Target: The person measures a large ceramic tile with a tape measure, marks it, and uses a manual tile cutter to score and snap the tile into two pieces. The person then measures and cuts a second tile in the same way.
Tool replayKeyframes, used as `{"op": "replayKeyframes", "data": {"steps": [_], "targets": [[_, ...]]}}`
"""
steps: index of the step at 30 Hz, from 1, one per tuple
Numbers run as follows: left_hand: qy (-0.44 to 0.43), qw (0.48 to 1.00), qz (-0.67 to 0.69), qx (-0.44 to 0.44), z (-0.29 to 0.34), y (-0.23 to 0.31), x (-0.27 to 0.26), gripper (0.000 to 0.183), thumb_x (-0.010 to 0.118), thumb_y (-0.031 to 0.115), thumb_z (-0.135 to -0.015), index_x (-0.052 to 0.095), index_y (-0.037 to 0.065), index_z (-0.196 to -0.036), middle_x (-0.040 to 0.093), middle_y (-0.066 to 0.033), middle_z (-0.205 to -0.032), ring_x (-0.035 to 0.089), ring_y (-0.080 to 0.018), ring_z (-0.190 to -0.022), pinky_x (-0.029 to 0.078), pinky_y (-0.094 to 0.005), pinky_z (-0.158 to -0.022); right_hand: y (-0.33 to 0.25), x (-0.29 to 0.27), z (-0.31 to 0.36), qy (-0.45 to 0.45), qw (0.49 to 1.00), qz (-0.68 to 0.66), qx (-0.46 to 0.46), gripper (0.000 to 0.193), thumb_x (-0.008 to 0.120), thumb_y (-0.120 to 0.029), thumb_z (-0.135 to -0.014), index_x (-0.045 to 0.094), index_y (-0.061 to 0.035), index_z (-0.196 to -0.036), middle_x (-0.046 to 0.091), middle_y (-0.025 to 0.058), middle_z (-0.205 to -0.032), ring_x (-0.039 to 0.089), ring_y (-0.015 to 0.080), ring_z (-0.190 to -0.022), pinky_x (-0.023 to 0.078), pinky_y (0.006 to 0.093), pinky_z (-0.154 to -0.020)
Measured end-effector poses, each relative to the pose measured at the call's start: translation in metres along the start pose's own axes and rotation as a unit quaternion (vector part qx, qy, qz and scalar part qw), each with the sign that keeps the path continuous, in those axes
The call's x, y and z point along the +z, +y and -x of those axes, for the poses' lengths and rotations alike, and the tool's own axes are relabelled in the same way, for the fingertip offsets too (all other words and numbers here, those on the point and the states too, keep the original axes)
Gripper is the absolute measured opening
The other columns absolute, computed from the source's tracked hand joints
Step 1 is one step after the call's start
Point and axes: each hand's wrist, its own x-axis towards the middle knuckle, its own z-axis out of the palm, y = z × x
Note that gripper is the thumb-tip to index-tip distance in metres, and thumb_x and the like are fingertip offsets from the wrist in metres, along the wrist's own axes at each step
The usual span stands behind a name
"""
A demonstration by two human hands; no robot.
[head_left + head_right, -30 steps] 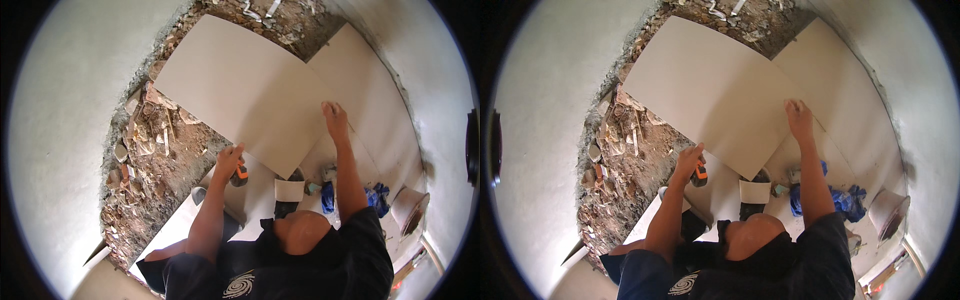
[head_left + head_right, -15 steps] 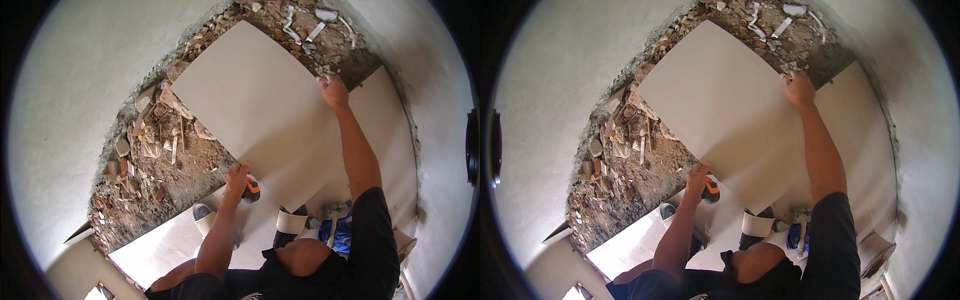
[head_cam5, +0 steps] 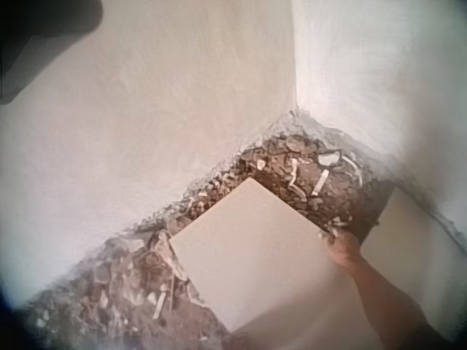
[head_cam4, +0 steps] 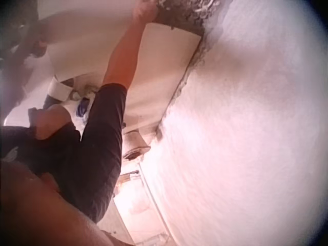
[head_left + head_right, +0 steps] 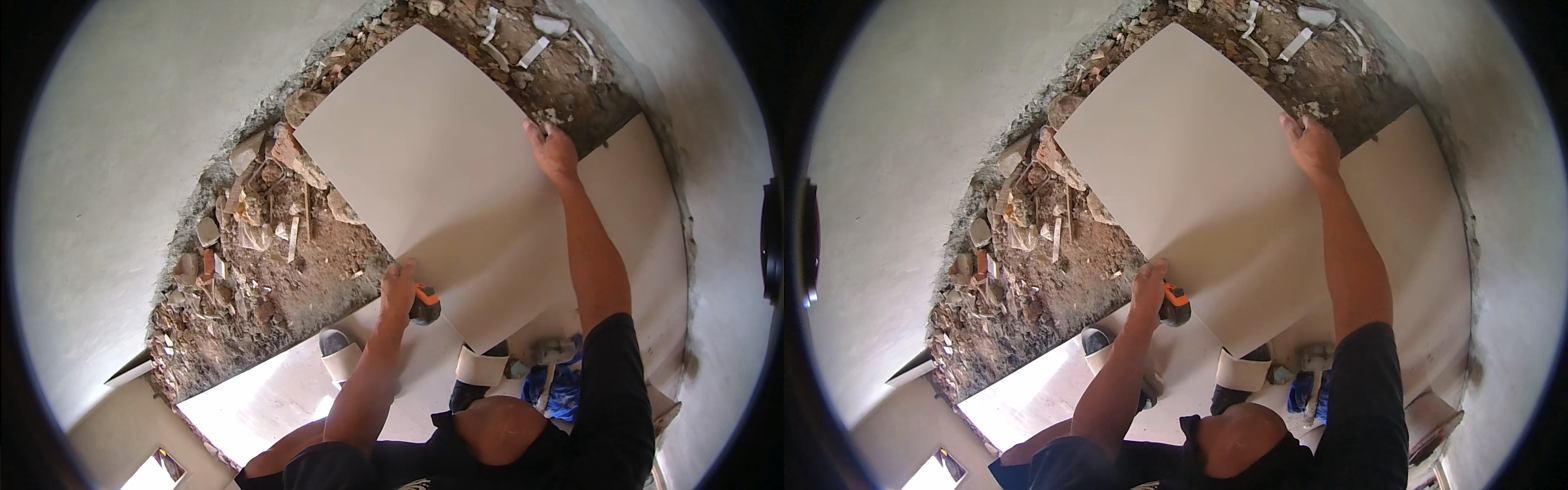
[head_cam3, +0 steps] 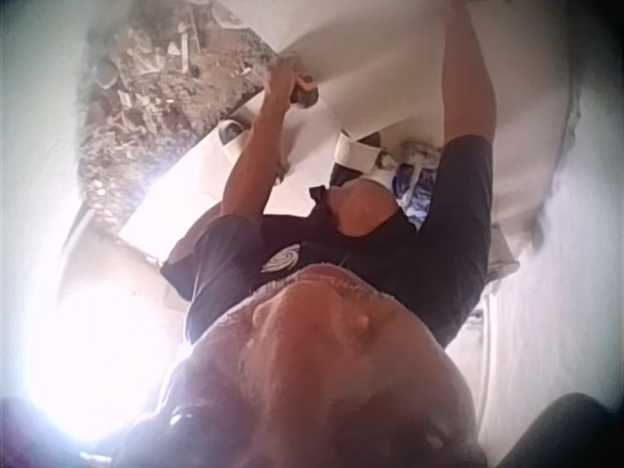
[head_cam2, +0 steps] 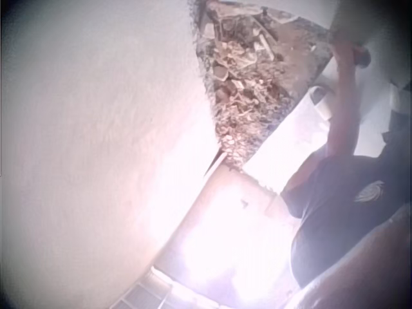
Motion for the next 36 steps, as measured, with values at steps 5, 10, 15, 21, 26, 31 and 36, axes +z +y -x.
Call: {"op": "replayKeyframes", "data": {"steps": [5,10,15,21,26,31,36], "targets": [[-0.033,0.998,0.046,-0.013,0.007,0.003,-0.014,0.027,0.056,0.032,-0.089,0.055,0.006,-0.081,0.049,0.0003,-0.071,0.049,-0.0097,-0.064,0.044,-0.0277,-0.059,-0.004,-0.026,0.012,0.033,0.999,-0.018,-0.027,0.08,0.047,-0.064,-0.082,0.054,0.0056,-0.12,0.057,0.0266,-0.116,0.054,0.0375,-0.111,0.041,0.041,-0.095],[-0.024,0.998,-0.052,0.022,-0.001,0.01,-0.059,0.03,0.057,0.032,-0.088,0.062,0.003,-0.09,0.056,-0.002,-0.077,0.055,-0.0123,-0.069,0.046,-0.0285,-0.066,-0.018,-0.023,0.04,0.038,0.999,-0.033,0.021,0.075,0.048,-0.063,-0.082,0.057,0.0028,-0.117,0.06,0.0234,-0.112,0.057,0.0365,-0.106,0.044,0.0422,-0.091],[-0.019,0.984,-0.168,0.048,-0.015,0.03,-0.122,0.05,0.058,0.043,-0.085,0.062,-0.004,-0.103,0.063,-0.01,-0.086,0.058,-0.0177,-0.075,0.047,-0.031,-0.07,-0.009,0.014,0.101,-0.019,0.988,-0.109,0.108,0.065,0.049,-0.057,-0.086,0.062,0.006,-0.097,0.064,0.0231,-0.092,0.061,0.0378,-0.09,0.046,0.0429,-0.077],[-0.007,0.945,-0.309,0.105,-0.06,0.074,-0.154,0.063,0.051,0.053,-0.085,0.061,-0.005,-0.106,0.065,-0.0171,-0.087,0.063,-0.0252,-0.082,0.048,-0.038,-0.074,-0.011,0.056,0.163,0.11,0.949,-0.276,0.108,0.059,0.05,-0.051,-0.09,0.056,0.0071,-0.078,0.054,0.0145,-0.064,0.052,0.0256,-0.061,0.042,0.0403,-0.061],[0.009,0.902,-0.406,0.149,-0.085,0.113,-0.161,0.069,0.051,0.059,-0.083,0.063,-0.006,-0.101,0.065,-0.0192,-0.085,0.064,-0.0292,-0.083,0.047,-0.0388,-0.075,-0.024,0.064,0.186,0.074,0.918,-0.366,0.134,0.06,0.048,-0.05,-0.092,0.057,0.0094,-0.084,0.053,0.0121,-0.064,0.049,0.0222,-0.061,0.042,0.0376,-0.061],[0.0,0.882,-0.44,0.17,-0.108,0.138,-0.163,0.07,0.053,0.063,-0.079,0.065,-0.006,-0.088,0.065,-0.0185,-0.077,0.064,-0.0294,-0.077,0.048,-0.0385,-0.073,-0.043,0.084,0.2,0.091,0.883,-0.407,0.216,0.06,0.048,-0.047,-0.092,0.055,0.0127,-0.096,0.058,0.0159,-0.076,0.054,0.024,-0.071,0.045,0.0375,-0.068],[0.008,0.866,-0.466,0.181,-0.128,0.133,-0.163,0.073,0.052,0.066,-0.078,0.065,-0.005,-0.088,0.065,-0.0165,-0.075,0.064,-0.0284,-0.076,0.048,-0.0386,-0.073,-0.052,0.093,0.212,0.117,0.858,-0.448,0.224,0.057,0.047,-0.042,-0.094,0.054,0.014,-0.1,0.059,0.0177,-0.081,0.056,0.0245,-0.075,0.045,0.037,-0.071]]}}
